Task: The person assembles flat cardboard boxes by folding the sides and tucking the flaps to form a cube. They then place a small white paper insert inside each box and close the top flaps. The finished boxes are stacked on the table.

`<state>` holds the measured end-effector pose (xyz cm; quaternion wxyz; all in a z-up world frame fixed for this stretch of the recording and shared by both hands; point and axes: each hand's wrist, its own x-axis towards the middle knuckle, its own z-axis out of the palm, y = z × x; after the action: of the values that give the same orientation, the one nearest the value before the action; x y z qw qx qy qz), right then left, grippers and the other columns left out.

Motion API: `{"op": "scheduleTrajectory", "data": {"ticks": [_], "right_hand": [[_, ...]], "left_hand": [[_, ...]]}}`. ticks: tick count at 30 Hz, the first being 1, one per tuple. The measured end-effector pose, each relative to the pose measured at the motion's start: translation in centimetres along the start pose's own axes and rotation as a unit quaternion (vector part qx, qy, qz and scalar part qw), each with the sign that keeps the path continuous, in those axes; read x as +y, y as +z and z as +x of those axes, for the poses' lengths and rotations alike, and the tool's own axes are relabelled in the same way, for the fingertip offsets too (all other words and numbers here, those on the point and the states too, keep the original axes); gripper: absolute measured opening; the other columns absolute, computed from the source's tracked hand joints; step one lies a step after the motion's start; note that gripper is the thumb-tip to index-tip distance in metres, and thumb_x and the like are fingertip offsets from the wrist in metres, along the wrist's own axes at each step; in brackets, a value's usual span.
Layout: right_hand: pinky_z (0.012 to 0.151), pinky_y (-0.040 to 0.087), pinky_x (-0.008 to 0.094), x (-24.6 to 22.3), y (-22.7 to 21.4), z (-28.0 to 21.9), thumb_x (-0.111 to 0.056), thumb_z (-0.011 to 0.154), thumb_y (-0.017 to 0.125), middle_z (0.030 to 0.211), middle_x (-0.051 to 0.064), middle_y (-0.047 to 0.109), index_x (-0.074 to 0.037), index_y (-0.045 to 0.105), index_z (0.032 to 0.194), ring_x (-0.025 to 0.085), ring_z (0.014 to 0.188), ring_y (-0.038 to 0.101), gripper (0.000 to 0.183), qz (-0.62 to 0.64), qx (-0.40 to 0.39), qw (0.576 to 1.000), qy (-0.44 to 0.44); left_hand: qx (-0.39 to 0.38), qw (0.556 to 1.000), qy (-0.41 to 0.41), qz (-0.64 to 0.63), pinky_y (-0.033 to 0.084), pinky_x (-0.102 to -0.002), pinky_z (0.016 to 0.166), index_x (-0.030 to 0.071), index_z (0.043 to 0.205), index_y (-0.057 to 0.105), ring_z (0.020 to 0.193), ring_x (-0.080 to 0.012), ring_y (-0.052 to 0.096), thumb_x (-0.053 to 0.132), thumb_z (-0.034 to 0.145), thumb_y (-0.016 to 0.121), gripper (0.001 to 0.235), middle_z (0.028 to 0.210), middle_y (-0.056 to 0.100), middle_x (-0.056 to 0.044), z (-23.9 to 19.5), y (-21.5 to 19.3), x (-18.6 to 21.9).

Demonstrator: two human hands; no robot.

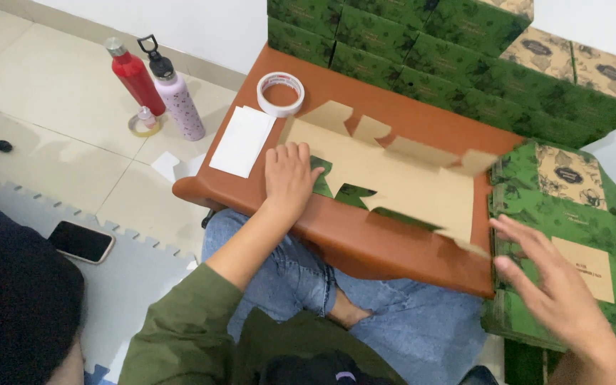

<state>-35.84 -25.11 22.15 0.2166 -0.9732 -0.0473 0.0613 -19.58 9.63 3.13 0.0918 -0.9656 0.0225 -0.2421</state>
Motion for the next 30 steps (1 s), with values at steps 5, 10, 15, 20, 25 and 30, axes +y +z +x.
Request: {"op": "scheduleTrajectory", "data": {"ticks": [5,10,15,20,25,30], "right_hand": [[0.099,0.047,0.043,3.4,4.8,-1.1,-0.027,0.076,0.074,0.149,0.014,0.046,-0.014,0.039,0.156,0.027,0.123,0.056,0.088,0.055,0.076,0.993,0.066],[0.090,0.054,0.036,5.4,7.8,1.2,-0.011,0.091,0.069,0.133,0.018,0.051,-0.007,0.046,0.152,0.024,0.106,0.064,0.066,0.113,0.181,0.976,0.047],[0.082,0.055,0.041,9.3,10.3,4.2,0.004,0.088,0.069,0.104,0.009,0.068,-0.020,0.078,0.110,0.033,0.100,0.070,0.034,0.084,0.249,0.965,-0.016],[0.084,0.053,0.041,7.9,9.8,3.0,0.005,0.088,0.069,0.099,0.006,0.070,-0.021,0.079,0.104,0.029,0.095,0.069,0.031,0.086,0.261,0.961,-0.035],[0.091,0.048,0.037,4.8,9.9,1.8,0.006,0.085,0.067,0.094,-0.002,0.067,-0.026,0.080,0.103,0.023,0.097,0.061,0.039,0.043,0.269,0.958,-0.087],[0.092,0.047,0.039,2.7,10.7,3.1,-0.009,0.092,0.080,0.090,0.002,0.068,-0.017,0.080,0.100,0.026,0.100,0.063,0.011,0.046,0.340,0.928,-0.144]], "left_hand": [[0.045,0.999,-0.020,0.015,0.037,-0.034,0.074,0.019,0.113,0.055,0.082,-0.0194,0.051,0.057,0.088,0.065,0.047,0.093,0.054,0.001,-2.4,-3.1,-0.6],[0.185,0.968,0.025,-0.169,0.041,-0.039,0.079,0.010,0.130,0.059,0.093,-0.0266,0.056,0.006,0.088,0.051,0.043,0.118,0.062,-0.006,-2.3,-9.5,1.3],[0.105,0.891,0.239,-0.372,0.034,-0.046,0.104,0.010,0.127,0.060,0.110,-0.0242,0.057,0.021,0.091,0.058,0.039,0.112,0.060,-0.007,-2.9,-12.5,6.0],[0.022,0.895,0.251,-0.369,0.033,-0.043,0.096,0.013,0.108,0.066,0.091,-0.0207,0.060,0.028,0.096,0.059,0.020,0.093,0.061,-0.002,-2.0,-8.8,9.6],[-0.015,0.882,0.236,-0.407,0.034,-0.041,0.091,0.015,0.098,0.067,0.084,-0.0202,0.062,0.024,0.098,0.056,0.014,0.085,0.062,0.000,-2.0,-8.2,9.8],[-0.040,0.871,0.260,-0.415,0.033,-0.042,0.093,0.014,0.099,0.068,0.087,-0.0218,0.064,0.022,0.099,0.056,0.014,0.086,0.063,-0.002,-2.0,-8.4,9.4]]}}
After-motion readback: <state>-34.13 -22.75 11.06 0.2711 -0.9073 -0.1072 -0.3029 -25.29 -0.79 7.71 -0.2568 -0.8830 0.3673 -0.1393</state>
